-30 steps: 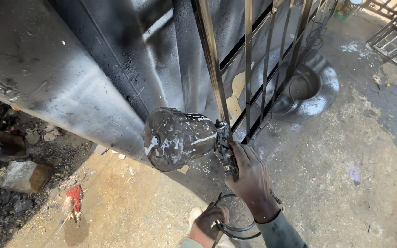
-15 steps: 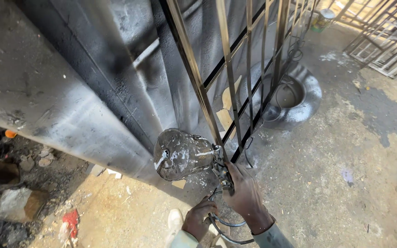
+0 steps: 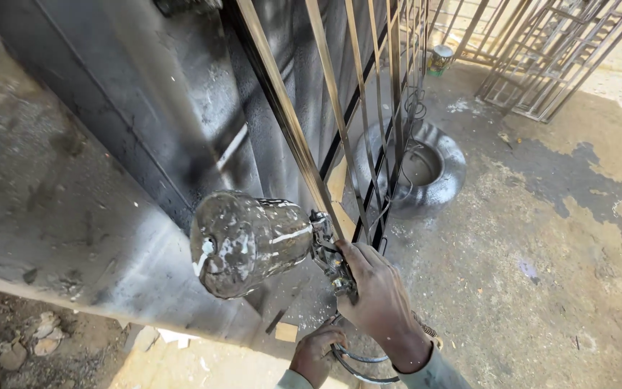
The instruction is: Spray painting a metal frame with black paint using a pneumatic spray gun
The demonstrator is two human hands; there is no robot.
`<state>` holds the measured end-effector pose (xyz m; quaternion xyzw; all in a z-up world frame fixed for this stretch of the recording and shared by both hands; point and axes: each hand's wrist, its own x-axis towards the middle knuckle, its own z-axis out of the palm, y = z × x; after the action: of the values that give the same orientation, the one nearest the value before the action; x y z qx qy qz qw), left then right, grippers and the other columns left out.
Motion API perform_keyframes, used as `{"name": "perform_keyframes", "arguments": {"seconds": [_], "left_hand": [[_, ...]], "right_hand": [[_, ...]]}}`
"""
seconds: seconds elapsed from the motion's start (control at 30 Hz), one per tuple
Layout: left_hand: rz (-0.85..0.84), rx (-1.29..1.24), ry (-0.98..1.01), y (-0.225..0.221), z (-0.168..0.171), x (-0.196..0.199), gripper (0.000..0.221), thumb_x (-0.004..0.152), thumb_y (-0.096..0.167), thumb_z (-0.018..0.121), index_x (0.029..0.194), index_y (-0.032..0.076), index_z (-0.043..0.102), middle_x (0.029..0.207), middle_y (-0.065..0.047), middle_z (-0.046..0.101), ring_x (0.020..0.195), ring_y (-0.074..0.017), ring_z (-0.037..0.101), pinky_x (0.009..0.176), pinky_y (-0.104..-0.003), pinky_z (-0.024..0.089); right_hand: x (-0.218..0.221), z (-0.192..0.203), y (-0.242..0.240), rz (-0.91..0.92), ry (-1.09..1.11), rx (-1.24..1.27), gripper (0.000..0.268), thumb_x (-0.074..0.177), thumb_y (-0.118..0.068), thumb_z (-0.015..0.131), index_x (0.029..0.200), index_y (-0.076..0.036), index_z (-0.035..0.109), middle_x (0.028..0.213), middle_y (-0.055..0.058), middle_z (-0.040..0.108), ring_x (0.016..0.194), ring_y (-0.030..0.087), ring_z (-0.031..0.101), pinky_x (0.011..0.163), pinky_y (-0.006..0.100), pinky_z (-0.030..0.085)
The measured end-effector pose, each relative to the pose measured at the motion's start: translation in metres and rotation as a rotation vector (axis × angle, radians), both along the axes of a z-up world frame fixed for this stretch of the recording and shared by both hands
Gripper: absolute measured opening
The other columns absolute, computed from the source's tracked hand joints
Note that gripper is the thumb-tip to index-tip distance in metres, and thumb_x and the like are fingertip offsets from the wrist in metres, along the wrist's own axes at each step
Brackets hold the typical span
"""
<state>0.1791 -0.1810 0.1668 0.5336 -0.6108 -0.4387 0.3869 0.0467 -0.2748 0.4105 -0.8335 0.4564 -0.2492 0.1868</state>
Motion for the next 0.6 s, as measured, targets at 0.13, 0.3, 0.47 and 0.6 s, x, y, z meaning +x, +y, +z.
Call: {"name": "perform_keyframes", "arguments": {"seconds": [0.13, 0.3, 0.47, 0.6], "left_hand": [[-0.037, -0.132, 0.078, -0.011, -0.02, 0.019, 0.018, 0.075, 0.007, 0.083, 0.087, 0.015, 0.074, 0.102, -0.001, 0.073, 0.096, -0.0184, 0.071, 0.088, -0.034, 0.056], [-0.075, -0.049, 0.065, -0.02, -0.019, 0.035, 0.018, 0.078, 0.006, 0.082, 0.091, 0.015, 0.073, 0.104, 0.001, 0.07, 0.097, -0.0163, 0.07, 0.082, -0.032, 0.053], [-0.034, -0.175, 0.115, -0.026, 0.004, 0.041, 0.022, 0.072, 0.001, 0.083, 0.089, 0.012, 0.074, 0.102, -0.002, 0.072, 0.094, -0.0164, 0.07, 0.08, -0.03, 0.054], [-0.022, -0.28, 0.146, -0.031, 0.018, 0.045, 0.036, 0.062, -0.011, 0.074, 0.09, 0.01, 0.074, 0.101, -0.004, 0.072, 0.095, -0.0188, 0.071, 0.084, -0.031, 0.054]], "right_hand": [[0.025, 0.047, -0.001, 0.03, -0.109, -0.143, 0.081, 0.058, -0.009, 0.069, 0.138, -0.004, 0.054, 0.111, 0.008, 0.068, 0.09, 0.025, 0.067, 0.064, 0.038, 0.058], [0.05, 0.103, -0.002, 0.01, -0.144, -0.231, 0.081, 0.06, -0.006, 0.066, 0.14, -0.008, 0.054, 0.1, 0.006, 0.066, 0.081, 0.026, 0.066, 0.063, 0.041, 0.055], [0.069, 0.146, -0.002, -0.014, -0.196, -0.257, 0.081, 0.052, 0.002, 0.059, 0.133, -0.01, 0.059, 0.083, 0.0, 0.059, 0.066, 0.018, 0.058, 0.055, 0.034, 0.048], [0.082, 0.17, -0.004, 0.047, -0.299, -0.386, 0.076, 0.056, 0.002, 0.057, 0.131, -0.002, 0.058, 0.104, 0.008, 0.067, 0.086, 0.026, 0.067, 0.074, 0.035, 0.054]]}}
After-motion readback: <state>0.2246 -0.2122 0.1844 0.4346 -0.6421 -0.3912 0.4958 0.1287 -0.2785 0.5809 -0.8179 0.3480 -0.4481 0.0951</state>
